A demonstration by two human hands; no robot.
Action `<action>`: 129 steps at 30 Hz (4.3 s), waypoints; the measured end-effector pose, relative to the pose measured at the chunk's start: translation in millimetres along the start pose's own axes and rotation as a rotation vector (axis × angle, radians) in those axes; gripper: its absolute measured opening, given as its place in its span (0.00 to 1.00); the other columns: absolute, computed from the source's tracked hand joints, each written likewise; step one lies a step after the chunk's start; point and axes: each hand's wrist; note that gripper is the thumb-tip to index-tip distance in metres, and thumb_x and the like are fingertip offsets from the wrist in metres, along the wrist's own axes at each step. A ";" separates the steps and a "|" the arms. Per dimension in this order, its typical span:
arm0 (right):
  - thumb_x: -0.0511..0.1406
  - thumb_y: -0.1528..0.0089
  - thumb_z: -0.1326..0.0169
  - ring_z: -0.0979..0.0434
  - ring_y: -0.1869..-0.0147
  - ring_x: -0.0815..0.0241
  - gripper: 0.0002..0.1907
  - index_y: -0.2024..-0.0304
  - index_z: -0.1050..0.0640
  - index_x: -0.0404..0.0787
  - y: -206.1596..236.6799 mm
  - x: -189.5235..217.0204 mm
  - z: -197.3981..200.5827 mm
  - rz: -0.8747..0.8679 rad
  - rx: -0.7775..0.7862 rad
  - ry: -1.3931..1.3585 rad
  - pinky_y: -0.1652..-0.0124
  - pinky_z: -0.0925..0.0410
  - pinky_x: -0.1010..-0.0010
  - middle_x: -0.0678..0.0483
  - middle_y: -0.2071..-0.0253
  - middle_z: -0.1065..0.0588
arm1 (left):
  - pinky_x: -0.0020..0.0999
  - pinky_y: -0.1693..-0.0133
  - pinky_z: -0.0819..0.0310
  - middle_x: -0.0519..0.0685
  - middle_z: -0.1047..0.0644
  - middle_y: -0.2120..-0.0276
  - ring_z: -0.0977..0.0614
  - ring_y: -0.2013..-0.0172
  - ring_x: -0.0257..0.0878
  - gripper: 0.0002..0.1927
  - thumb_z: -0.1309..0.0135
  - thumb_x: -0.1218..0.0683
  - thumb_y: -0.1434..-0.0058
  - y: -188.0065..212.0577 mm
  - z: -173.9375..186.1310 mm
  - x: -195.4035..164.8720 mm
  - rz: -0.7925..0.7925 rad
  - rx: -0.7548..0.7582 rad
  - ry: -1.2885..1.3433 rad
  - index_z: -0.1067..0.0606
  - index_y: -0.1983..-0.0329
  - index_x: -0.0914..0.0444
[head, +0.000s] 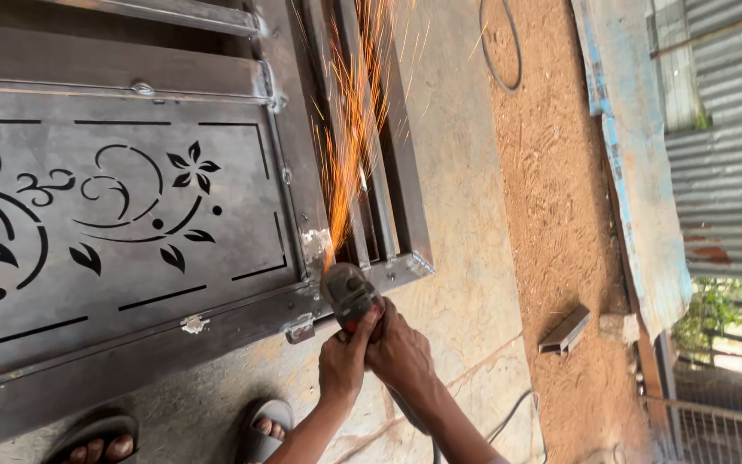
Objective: The person uses an angle grinder to grind weld seams and edges of a decorative metal gate frame, producing sparks as they work along the joints. They reposition the grinder to different corners and sides of the frame, continuing to grind the welded areas.
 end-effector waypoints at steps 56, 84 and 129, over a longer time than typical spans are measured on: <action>0.45 0.40 0.45 0.17 0.54 0.36 0.37 0.33 0.37 0.37 -19.3 6.2 -7.4 0.142 -0.054 -0.007 0.57 0.25 0.53 0.38 0.56 0.20 | 0.39 0.58 0.12 0.51 0.18 0.51 0.13 0.54 0.40 0.35 0.39 0.35 0.46 -17.8 10.7 -4.5 -0.085 0.211 0.422 0.23 0.44 0.63; 0.46 0.39 0.43 0.18 0.55 0.34 0.39 0.32 0.38 0.32 -22.0 -9.3 -26.6 0.260 -0.134 0.013 0.58 0.24 0.53 0.34 0.51 0.22 | 0.51 0.52 0.15 0.56 0.24 0.43 0.19 0.44 0.48 0.46 0.39 0.30 0.55 -7.9 22.2 -8.7 -0.182 0.227 0.442 0.28 0.39 0.61; 0.45 0.37 0.48 0.19 0.53 0.35 0.37 0.32 0.38 0.30 -10.4 -1.3 -19.5 0.233 -0.156 0.043 0.56 0.26 0.51 0.35 0.51 0.22 | 0.56 0.49 0.18 0.53 0.22 0.44 0.19 0.44 0.48 0.42 0.39 0.31 0.53 -7.1 20.6 0.0 -0.067 0.248 0.443 0.27 0.40 0.58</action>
Point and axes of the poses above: each hand's wrist, its own y-axis away from the middle knuckle, its own z-axis out of the back of the hand, x = y × z
